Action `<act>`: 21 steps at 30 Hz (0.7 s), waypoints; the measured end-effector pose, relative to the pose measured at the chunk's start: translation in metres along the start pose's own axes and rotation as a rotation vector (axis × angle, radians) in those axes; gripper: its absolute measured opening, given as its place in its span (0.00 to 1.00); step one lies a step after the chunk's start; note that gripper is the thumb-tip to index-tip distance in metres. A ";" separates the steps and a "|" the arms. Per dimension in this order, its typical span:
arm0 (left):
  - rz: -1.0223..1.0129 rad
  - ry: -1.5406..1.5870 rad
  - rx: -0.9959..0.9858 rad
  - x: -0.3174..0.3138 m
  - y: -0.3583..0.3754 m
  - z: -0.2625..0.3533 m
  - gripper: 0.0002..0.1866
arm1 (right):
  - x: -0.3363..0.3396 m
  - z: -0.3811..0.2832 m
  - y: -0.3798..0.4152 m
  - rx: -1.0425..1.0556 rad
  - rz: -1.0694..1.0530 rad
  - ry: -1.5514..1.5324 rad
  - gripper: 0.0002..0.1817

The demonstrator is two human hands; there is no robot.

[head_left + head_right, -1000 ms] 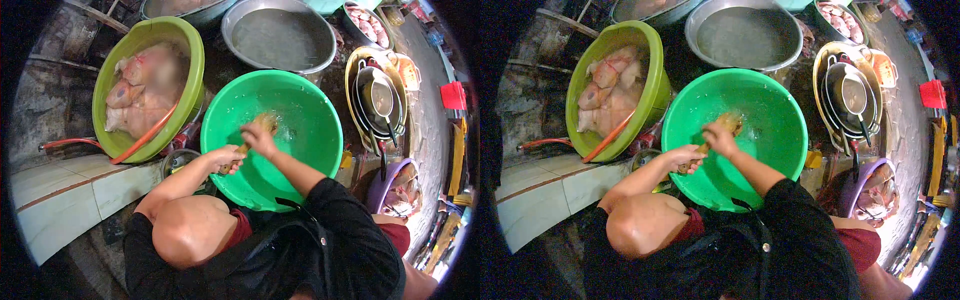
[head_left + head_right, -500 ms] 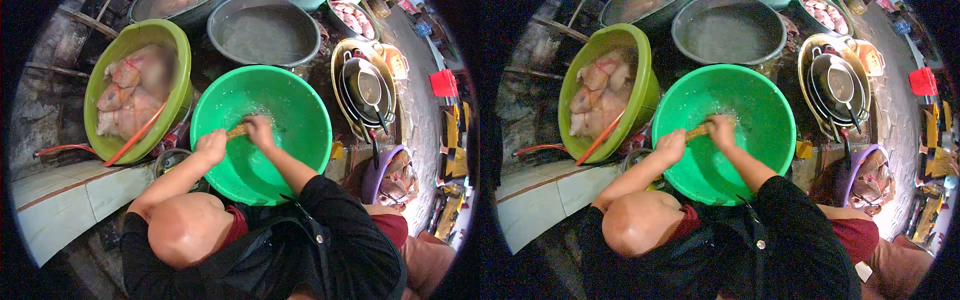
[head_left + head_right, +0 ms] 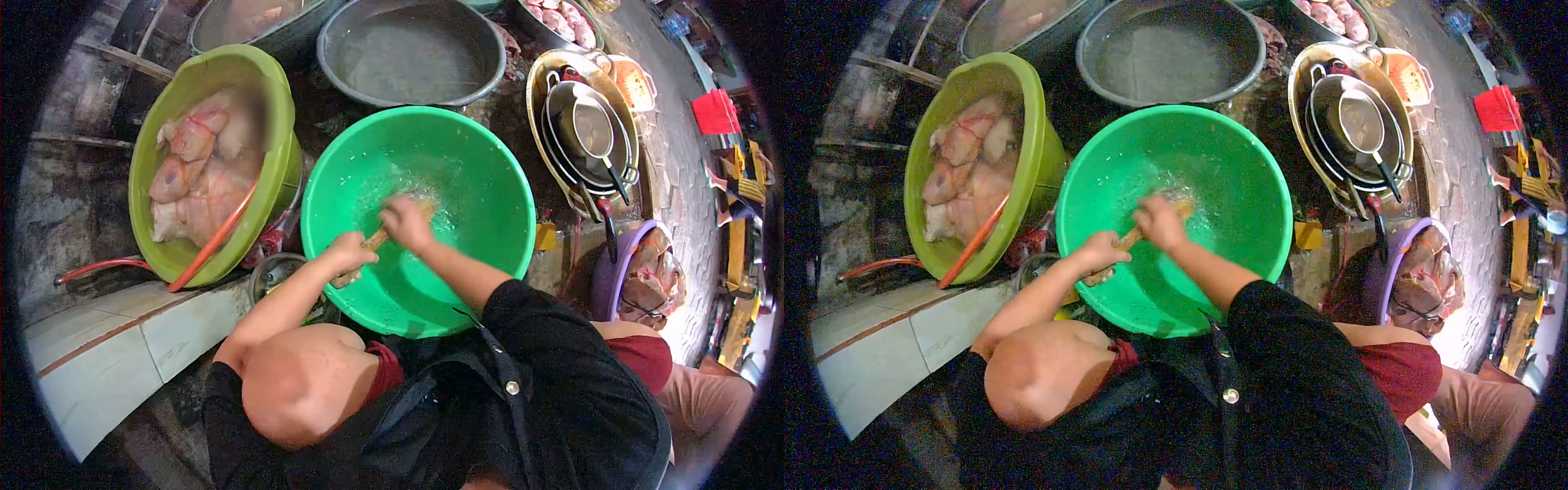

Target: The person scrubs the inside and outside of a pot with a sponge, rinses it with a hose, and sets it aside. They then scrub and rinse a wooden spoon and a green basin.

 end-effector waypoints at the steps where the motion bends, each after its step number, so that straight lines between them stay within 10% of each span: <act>1: -0.119 0.277 -0.023 -0.016 -0.008 -0.005 0.16 | -0.002 -0.046 0.005 0.075 -0.136 -0.011 0.12; 12: -0.197 0.432 -0.167 -0.035 0.015 0.015 0.17 | 0.027 0.053 -0.020 -0.304 -0.079 -0.011 0.17; 18: -0.191 0.551 -0.194 -0.039 0.041 0.019 0.17 | -0.013 -0.055 -0.001 0.145 -0.283 -0.055 0.15; 21: -0.139 0.505 -0.206 -0.038 0.057 0.024 0.16 | 0.026 0.009 -0.025 -0.193 -0.102 -0.122 0.16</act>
Point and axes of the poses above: each hand's wrist, its own y-axis away from the middle knuckle, its own x-axis out of the back of the hand, z = x × y, the point moved 10 cm from there along -y, towards the middle knuckle, and after that the axes turned 11 degrees about -z, right-handed, at the moved point
